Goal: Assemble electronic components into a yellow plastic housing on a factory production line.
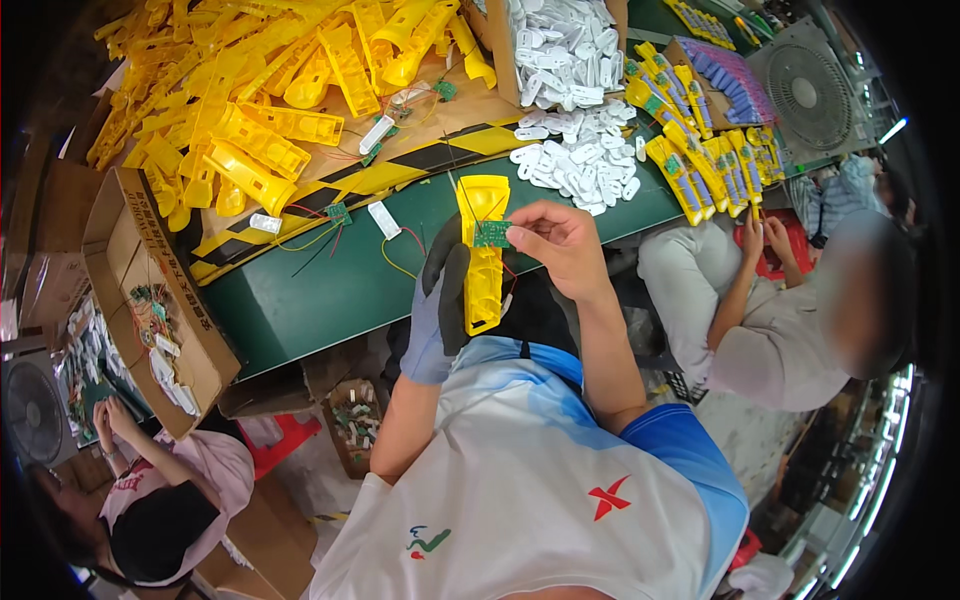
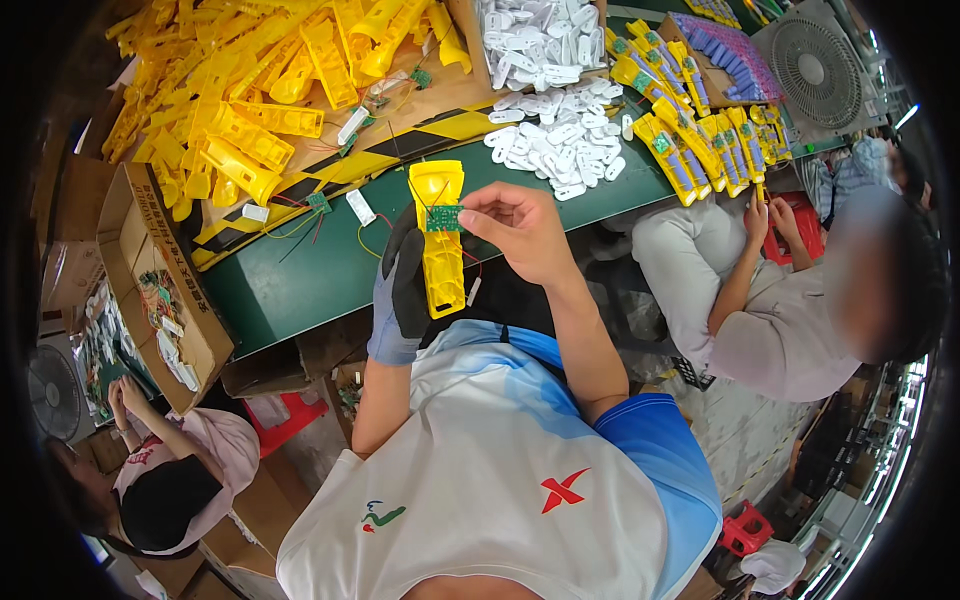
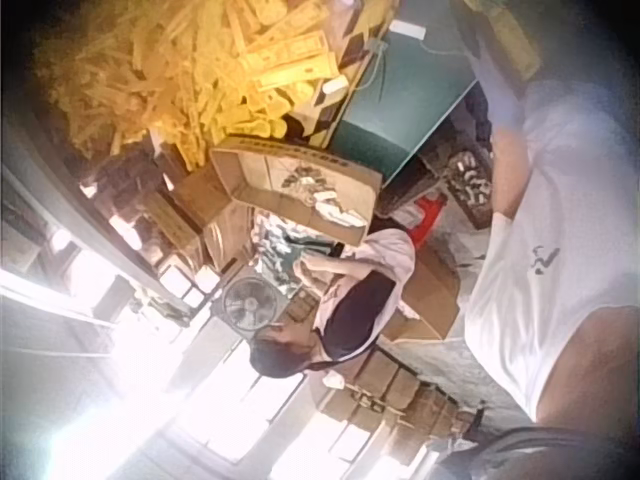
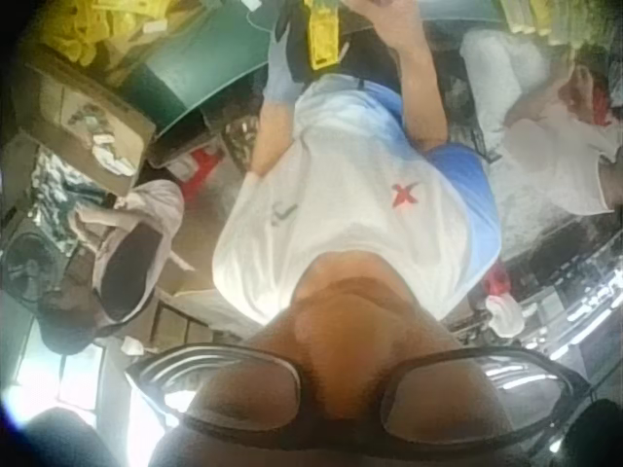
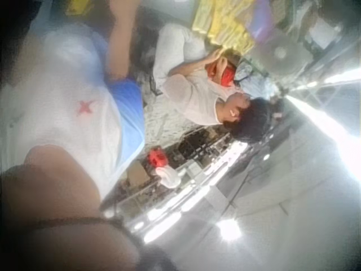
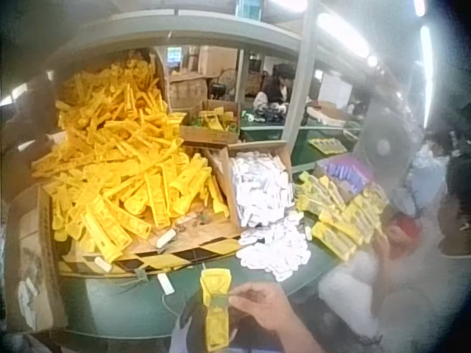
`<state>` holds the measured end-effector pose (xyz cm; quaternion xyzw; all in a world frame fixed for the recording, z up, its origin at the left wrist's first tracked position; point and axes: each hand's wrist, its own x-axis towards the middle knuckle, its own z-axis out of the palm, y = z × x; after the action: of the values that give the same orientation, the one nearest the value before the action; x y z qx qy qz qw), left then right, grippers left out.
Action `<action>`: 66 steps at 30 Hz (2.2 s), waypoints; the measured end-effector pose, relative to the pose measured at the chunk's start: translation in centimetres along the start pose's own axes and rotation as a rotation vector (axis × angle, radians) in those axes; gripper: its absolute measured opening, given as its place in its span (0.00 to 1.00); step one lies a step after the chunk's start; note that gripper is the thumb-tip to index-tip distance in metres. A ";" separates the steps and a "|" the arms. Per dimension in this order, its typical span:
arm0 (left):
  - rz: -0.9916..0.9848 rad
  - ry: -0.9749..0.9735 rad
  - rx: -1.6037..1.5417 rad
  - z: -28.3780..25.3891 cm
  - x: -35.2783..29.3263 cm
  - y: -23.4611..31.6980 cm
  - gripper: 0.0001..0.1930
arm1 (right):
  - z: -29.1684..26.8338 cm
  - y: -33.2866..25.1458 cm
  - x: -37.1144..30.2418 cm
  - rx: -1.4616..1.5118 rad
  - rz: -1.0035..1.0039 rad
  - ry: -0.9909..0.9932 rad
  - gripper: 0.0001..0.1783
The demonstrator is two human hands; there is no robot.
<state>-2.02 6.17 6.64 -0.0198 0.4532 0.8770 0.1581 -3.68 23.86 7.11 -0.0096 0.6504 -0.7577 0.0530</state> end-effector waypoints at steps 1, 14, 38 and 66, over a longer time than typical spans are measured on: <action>-0.022 -0.007 -0.013 -0.2 -0.1 0.0 0.26 | 0.1 -0.1 0.0 -0.003 0.009 -0.003 0.08; -0.104 -0.008 -0.084 -0.4 -0.5 0.1 0.26 | -0.1 0.2 -0.3 -0.088 -0.018 0.010 0.07; 0.072 0.184 0.136 -0.4 0.3 -1.1 0.14 | 1.5 1.1 0.2 -0.054 0.022 0.087 0.06; -0.134 0.133 0.073 -0.4 -0.5 -1.5 0.15 | -9.4 -0.1 1.8 -1.236 0.028 0.598 0.19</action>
<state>-1.13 6.47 5.31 -0.1023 0.4920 0.8442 0.1865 -6.24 32.97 5.71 0.1800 0.9501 -0.2169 -0.1340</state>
